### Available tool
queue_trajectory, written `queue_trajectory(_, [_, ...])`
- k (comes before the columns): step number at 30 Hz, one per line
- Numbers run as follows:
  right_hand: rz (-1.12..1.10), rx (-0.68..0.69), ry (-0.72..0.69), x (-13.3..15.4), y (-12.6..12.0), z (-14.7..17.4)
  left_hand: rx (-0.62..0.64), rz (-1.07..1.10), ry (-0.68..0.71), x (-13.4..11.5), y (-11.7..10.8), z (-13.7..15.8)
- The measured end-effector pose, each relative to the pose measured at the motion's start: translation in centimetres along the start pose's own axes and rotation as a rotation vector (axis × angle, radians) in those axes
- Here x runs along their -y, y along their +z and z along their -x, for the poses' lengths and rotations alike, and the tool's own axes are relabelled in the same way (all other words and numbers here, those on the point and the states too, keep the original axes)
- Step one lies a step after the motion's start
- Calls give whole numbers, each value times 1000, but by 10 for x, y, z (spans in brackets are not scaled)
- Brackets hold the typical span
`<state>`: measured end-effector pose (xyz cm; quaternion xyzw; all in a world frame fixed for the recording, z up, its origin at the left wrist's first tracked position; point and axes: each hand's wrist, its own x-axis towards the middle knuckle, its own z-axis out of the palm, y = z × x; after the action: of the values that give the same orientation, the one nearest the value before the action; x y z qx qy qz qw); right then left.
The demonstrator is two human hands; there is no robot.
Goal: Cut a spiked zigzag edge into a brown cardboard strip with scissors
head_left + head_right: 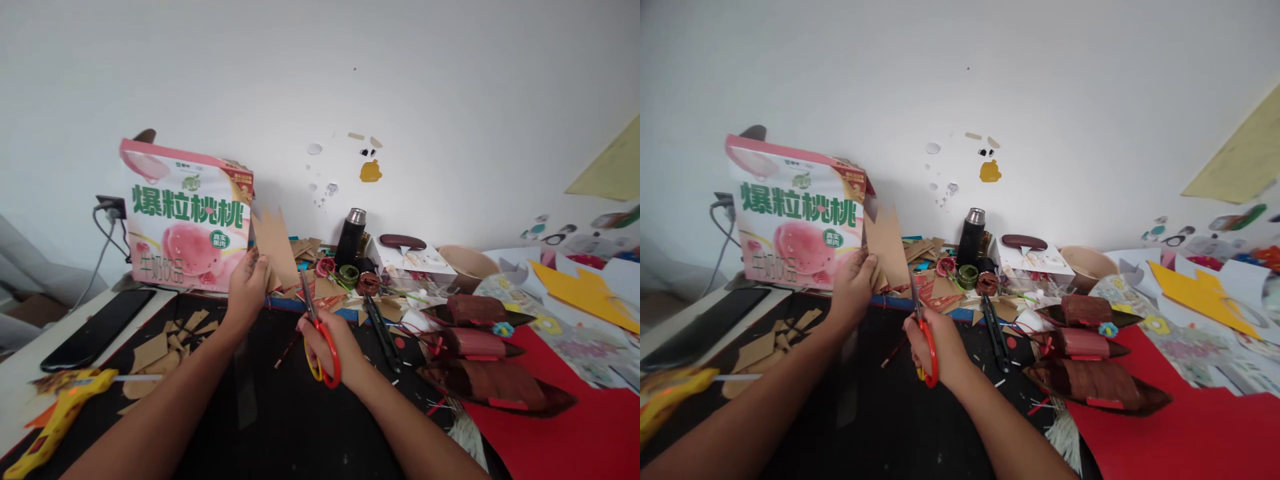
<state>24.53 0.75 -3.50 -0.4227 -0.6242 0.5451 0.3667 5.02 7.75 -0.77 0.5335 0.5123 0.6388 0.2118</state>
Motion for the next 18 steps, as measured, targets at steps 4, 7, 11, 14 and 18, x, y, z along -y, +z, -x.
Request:
queue_trajectory(4, [-155,-139,-14,10,-8,-7,99,137,-50,-1,6,5])
queue_trajectory(7, [-211,-217,-31,16,-17,-11,184,254,-114,-2,9,9])
queue_trajectory(11, [-255,-249,-65,17,-25,-13,287,252,-198,-10,10,14])
queue_trajectory(14, [-256,-230,-68,18,-26,-13,410,236,-235,-17,10,19])
queue_trajectory(18, [-261,-199,-39,19,-24,-12,514,195,-253,-22,13,23])
